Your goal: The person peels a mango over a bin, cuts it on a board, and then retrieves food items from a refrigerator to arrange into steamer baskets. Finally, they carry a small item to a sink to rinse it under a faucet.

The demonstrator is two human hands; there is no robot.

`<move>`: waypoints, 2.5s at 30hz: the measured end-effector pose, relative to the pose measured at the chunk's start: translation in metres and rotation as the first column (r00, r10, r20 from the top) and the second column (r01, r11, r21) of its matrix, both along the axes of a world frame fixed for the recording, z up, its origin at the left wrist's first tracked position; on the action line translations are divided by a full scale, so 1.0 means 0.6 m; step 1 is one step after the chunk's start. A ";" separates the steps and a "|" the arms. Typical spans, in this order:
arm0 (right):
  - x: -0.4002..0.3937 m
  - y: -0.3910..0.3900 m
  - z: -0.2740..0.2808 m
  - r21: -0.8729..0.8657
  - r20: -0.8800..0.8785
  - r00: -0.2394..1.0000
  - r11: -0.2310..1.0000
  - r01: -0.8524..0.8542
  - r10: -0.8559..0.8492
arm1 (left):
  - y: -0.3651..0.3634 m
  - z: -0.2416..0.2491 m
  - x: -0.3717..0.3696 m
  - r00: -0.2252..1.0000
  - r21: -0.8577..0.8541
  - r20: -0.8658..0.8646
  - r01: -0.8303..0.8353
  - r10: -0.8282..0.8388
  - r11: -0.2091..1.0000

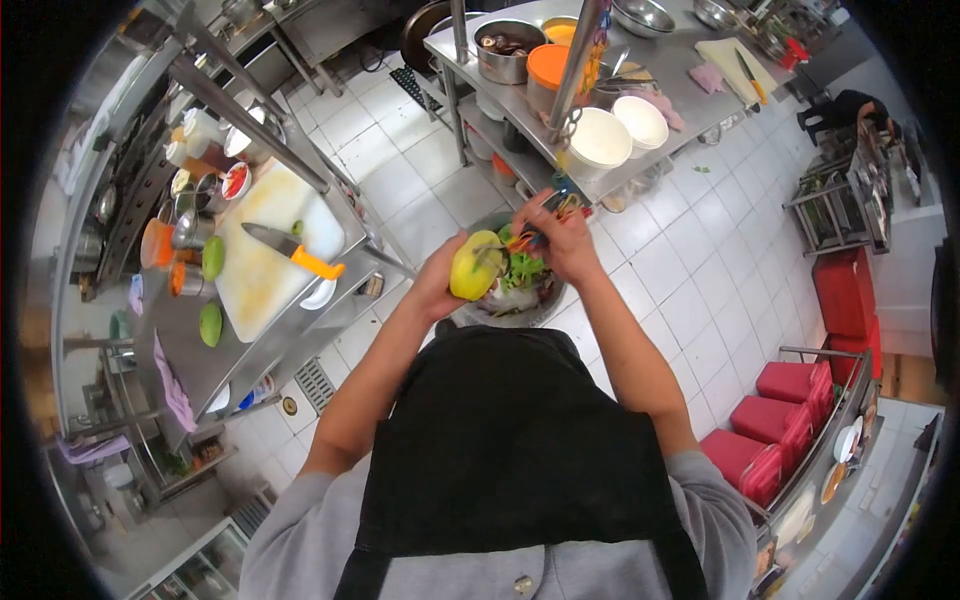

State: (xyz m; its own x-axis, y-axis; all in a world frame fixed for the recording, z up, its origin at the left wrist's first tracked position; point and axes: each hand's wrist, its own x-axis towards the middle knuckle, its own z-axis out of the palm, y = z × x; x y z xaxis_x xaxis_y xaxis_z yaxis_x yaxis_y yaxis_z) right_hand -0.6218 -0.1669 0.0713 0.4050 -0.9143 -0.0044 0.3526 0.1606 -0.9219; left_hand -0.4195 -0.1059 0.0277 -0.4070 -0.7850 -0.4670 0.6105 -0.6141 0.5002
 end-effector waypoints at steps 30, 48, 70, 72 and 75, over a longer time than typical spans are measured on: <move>-0.103 -0.013 -0.262 0.036 -0.546 0.838 0.998 0.047 -0.019 | 0.144 -0.108 0.301 0.262 -0.392 0.791 -0.476 0.552 0.788; -0.084 -0.131 -0.457 0.174 -0.777 0.630 0.957 0.233 -0.013 | 0.108 -0.089 0.651 -0.635 -0.367 0.772 -0.399 0.035 0.840; 0.433 0.048 -0.143 -0.349 -0.751 0.660 0.850 -0.396 -0.001 | 0.098 -0.069 0.860 -0.130 -0.631 0.748 -0.443 0.650 0.637; 0.510 0.046 -0.150 -0.526 -0.760 0.645 0.663 -0.533 -0.083 | 0.122 0.002 0.791 -0.018 -0.643 0.680 -0.495 0.733 0.585; 0.582 0.060 -0.135 -0.485 -0.840 0.533 0.581 -0.653 -0.102 | 0.148 0.055 0.680 0.114 -0.691 0.489 -0.555 0.865 0.464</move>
